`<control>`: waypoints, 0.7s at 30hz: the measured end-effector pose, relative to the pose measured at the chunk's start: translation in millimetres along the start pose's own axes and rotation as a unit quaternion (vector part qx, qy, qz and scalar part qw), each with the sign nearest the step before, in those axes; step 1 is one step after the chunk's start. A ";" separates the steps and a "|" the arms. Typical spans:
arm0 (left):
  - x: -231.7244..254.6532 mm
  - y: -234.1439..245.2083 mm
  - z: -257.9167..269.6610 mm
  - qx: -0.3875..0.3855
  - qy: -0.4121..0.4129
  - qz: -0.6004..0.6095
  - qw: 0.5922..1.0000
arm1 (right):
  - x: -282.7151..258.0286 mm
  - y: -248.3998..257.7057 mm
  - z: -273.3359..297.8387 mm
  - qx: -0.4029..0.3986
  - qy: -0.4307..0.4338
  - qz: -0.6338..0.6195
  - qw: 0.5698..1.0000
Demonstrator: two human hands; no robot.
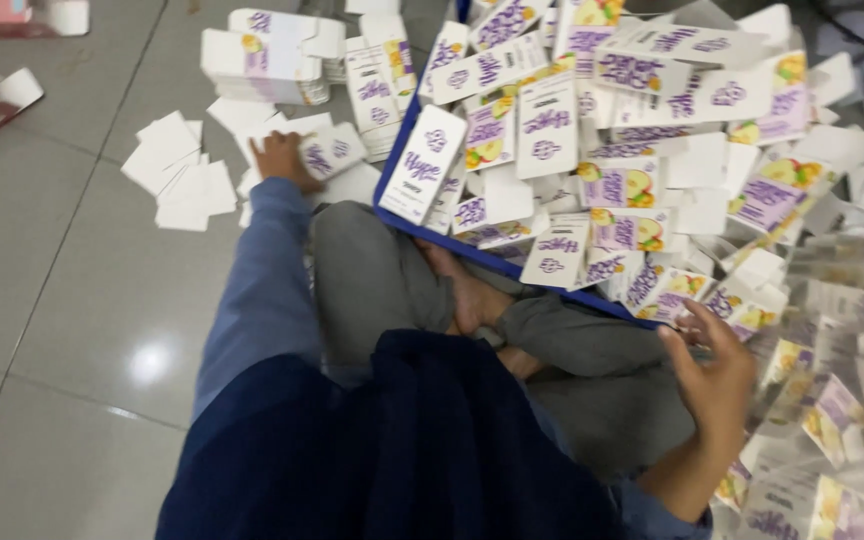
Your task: Folding flat cardboard templates into 3D boxes and stacking them.
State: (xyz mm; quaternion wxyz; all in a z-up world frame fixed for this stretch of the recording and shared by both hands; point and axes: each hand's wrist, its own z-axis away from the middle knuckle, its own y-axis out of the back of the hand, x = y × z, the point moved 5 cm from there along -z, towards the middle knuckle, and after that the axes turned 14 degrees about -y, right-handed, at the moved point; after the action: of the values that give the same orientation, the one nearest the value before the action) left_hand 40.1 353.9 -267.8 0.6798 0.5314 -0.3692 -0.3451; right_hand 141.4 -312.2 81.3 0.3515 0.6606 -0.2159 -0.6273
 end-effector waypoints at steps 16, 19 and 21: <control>230.5 192.1 239.9 0.392 -0.061 0.526 0.752 | -20.8 -41.8 8.8 -0.045 0.111 -0.125 0.985; 331.8 177.9 256.2 0.119 -0.023 0.774 0.622 | -39.8 -91.3 27.0 -0.175 0.070 -0.221 0.957; 355.0 173.3 265.3 0.133 -0.114 0.753 0.634 | -23.1 -131.5 40.2 -0.181 0.059 -0.252 0.949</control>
State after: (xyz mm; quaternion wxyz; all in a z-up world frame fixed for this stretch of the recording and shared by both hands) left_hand -3.4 -41.9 -7.3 0.5783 0.1100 -0.7576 0.2821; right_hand 78.7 -216.5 1.6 0.3076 0.6544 0.0963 -0.6840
